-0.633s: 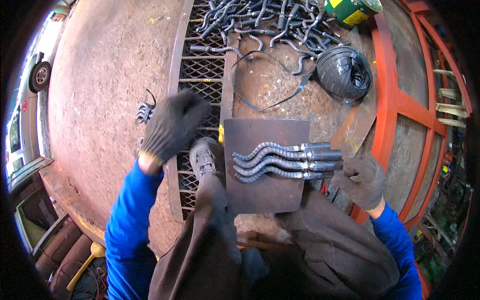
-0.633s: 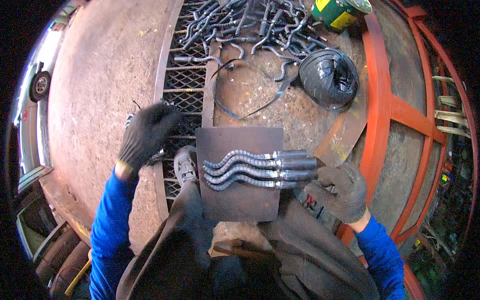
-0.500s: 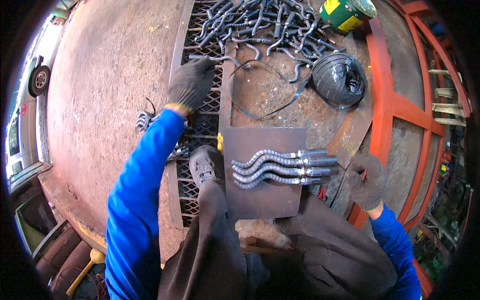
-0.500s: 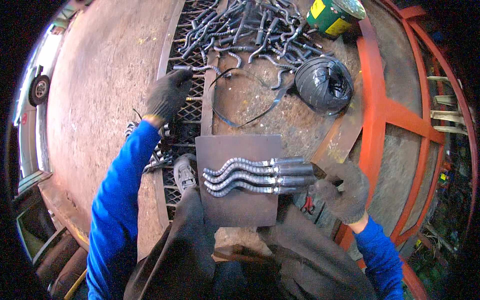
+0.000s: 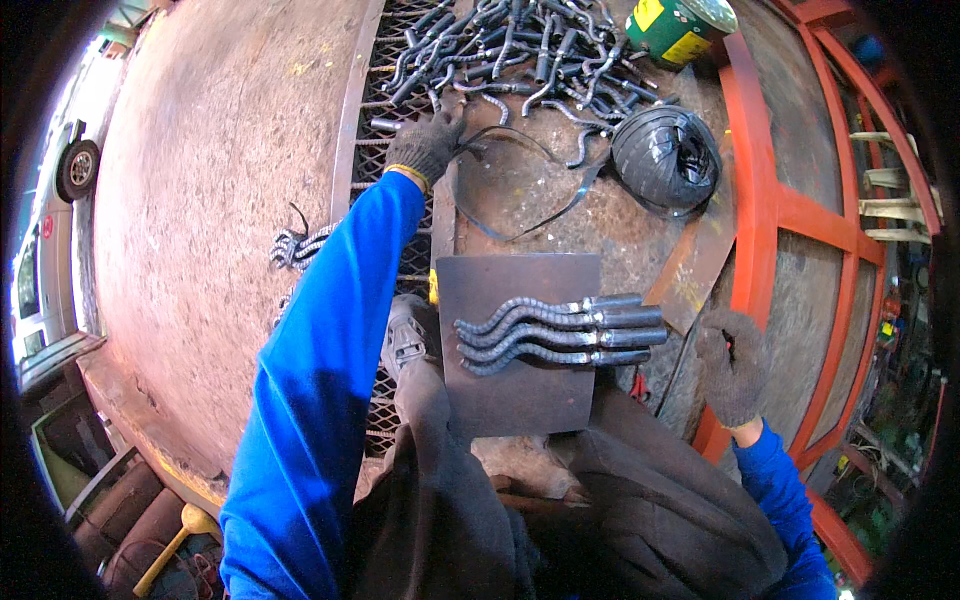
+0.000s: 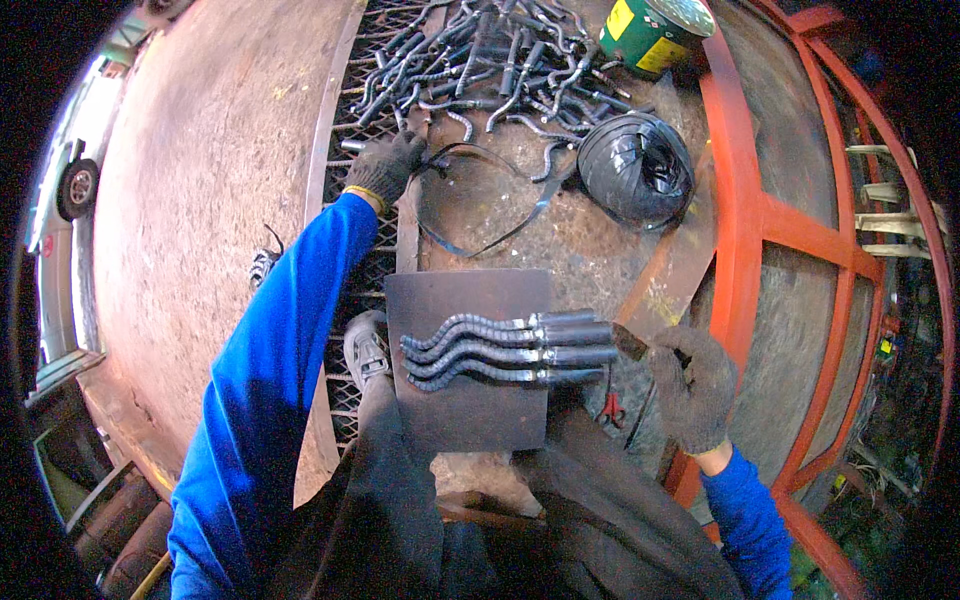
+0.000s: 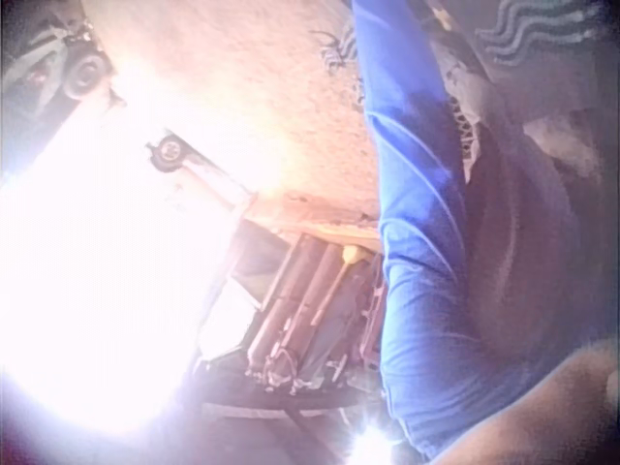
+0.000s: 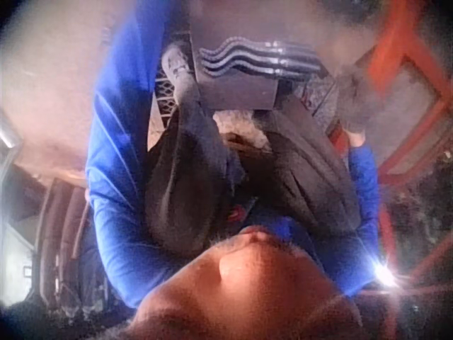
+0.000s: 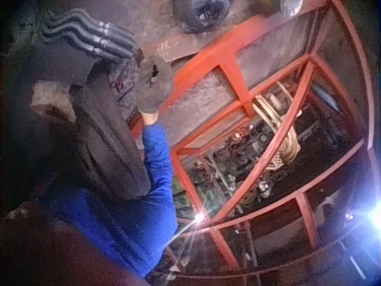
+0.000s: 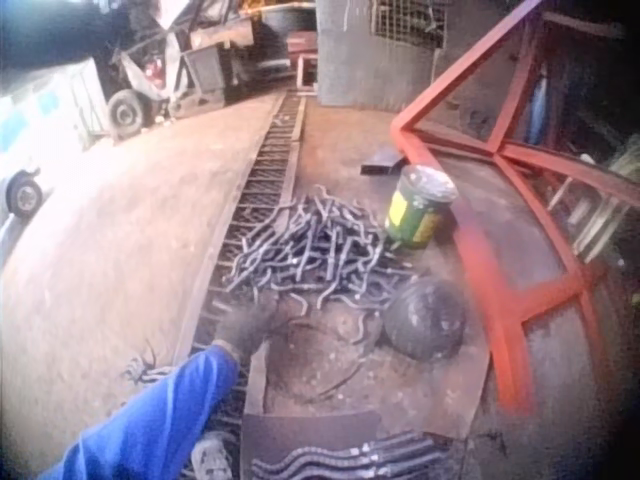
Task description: The person sits on the floor and bundles several short metal tubes together using a black strap. They then pick up multiple wavy metal rods, align them, and place them on a metal plate. The person continues to gather and arrange the metal parts.
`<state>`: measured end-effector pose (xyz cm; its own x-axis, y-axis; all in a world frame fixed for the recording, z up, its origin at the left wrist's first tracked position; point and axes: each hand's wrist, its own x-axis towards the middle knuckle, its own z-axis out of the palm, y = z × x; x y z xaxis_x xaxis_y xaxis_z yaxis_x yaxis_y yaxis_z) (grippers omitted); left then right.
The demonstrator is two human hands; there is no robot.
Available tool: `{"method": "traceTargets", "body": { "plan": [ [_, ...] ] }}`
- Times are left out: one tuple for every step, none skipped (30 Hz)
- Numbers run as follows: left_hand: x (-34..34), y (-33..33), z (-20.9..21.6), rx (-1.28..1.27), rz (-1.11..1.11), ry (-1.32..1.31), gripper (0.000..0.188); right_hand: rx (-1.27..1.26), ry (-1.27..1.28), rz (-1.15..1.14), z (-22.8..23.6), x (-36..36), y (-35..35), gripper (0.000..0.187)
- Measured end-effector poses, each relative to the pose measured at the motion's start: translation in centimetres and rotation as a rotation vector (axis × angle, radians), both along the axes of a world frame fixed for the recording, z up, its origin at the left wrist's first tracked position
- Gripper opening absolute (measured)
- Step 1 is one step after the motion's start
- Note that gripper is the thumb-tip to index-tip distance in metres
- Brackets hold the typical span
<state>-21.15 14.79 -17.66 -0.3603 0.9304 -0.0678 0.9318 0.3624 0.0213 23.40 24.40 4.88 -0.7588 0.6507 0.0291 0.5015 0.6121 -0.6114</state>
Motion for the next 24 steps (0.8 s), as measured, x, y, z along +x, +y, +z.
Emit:
{"method": "traceTargets", "body": {
  "plan": [
    [0.4, 0.2, 0.4, -0.032, 0.001, -0.005, 0.029, -0.031, 0.006, -0.026, -0.1, 0.3, -0.1, 0.012],
    [0.4, 0.4, 0.7, -0.063, 0.005, -0.005, 0.026, -0.018, 0.004, -0.015, 0.1, 0.3, -0.1, 0.012],
    [0.5, 0.5, 0.9, -0.093, 0.009, -0.005, 0.023, -0.004, 0.000, -0.006, 0.4, 0.3, -0.1, 0.012],
    [0.5, 0.1, 1.2, -0.038, -0.041, 0.036, 0.019, 0.011, -0.003, 0.003, 0.6, 0.3, -0.1, 0.012],
    [-0.1, -0.2, 1.4, 0.009, 0.003, 0.026, 0.019, -0.020, 0.008, -0.014, 0.5, 0.4, -0.1, 0.012],
    [-0.8, -0.3, 1.7, 0.057, 0.047, 0.016, 0.020, -0.051, 0.020, -0.030, 0.4, 0.5, -0.1, 0.012],
    [-1.7, -0.4, 2.1, 0.105, 0.092, 0.007, 0.020, -0.083, 0.032, -0.045, 0.3, 0.6, 0.0, 0.012],
    [-3.5, 0.0, 2.4, 0.228, 0.505, -0.370, 0.021, -0.100, 0.022, -0.059, 0.1, 0.8, 0.1, 0.012],
    [-3.5, 0.7, 3.3, 0.334, 0.451, -0.224, 0.021, -0.094, -0.010, -0.101, 0.2, 1.3, 0.3, 0.011],
    [-3.4, 1.2, 4.2, 0.434, 0.417, -0.071, 0.024, -0.089, -0.042, -0.142, 0.3, 1.9, 0.3, 0.011],
    [-4.9, -0.9, 6.9, 0.590, 0.541, -0.024, 0.026, -0.103, 0.011, -0.121, 0.2, 1.3, 0.4, 0.011],
    [-4.8, -1.0, 8.2, 0.680, 0.576, -0.053, 0.028, -0.088, 0.031, -0.143, 0.1, 1.5, 0.4, 0.011],
    [-4.5, -1.4, 9.1, 0.770, 0.613, -0.085, 0.030, -0.074, 0.050, -0.164, 0.0, 1.5, 0.4, 0.011],
    [-5.8, -3.7, 10.6, 0.855, 0.631, -0.066, 0.033, -0.077, 0.069, -0.140, -0.1, 0.7, 0.5, 0.012],
    [-5.0, -4.5, 13.2, 0.787, 0.691, -0.096, 0.035, -0.060, 0.062, -0.142, 0.3, 0.3, 0.5, 0.012],
    [-4.4, -5.7, 15.9, 0.810, 0.736, -0.102, 0.035, -0.053, 0.060, -0.136, 0.7, -0.2, 0.3, 0.012],
    [-3.7, -6.4, 17.5, 0.838, 0.776, -0.122, 0.036, -0.081, 0.071, -0.153, 1.1, -0.4, 0.2, 0.013],
    [-3.6, -7.5, 18.3, 0.924, 0.773, -0.131, 0.035, -0.116, 0.082, -0.165, 1.2, -0.7, 0.2, 0.013],
    [-3.5, -8.6, 19.0, 1.011, 0.768, -0.140, 0.035, -0.151, 0.094, -0.176, 1.2, -1.0, 0.2, 0.013],
    [-2.6, -9.4, 20.0, 0.975, 0.775, 0.018, 0.036, -0.066, 0.098, -0.131, 1.1, -1.2, 0.3, 0.013],
    [-1.8, -10.0, 20.8, 0.966, 0.789, 0.088, 0.034, 0.013, 0.105, -0.081, 1.0, -1.5, 0.4, 0.014],
    [-0.9, -10.5, 21.8, 0.996, 0.730, 0.019, 0.031, 0.092, 0.113, -0.032, 0.9, -2.0, 0.5, 0.014],
    [0.0, -10.6, 22.1, 1.029, 0.668, -0.072, 0.029, 0.063, 0.094, -0.047, 1.2, -2.1, 0.4, 0.015],
    [0.5, -10.9, 22.5, 1.141, 0.631, -0.240, 0.026, 0.027, 0.080, -0.059, 1.6, -2.6, 0.1, 0.016]
  ]
}}
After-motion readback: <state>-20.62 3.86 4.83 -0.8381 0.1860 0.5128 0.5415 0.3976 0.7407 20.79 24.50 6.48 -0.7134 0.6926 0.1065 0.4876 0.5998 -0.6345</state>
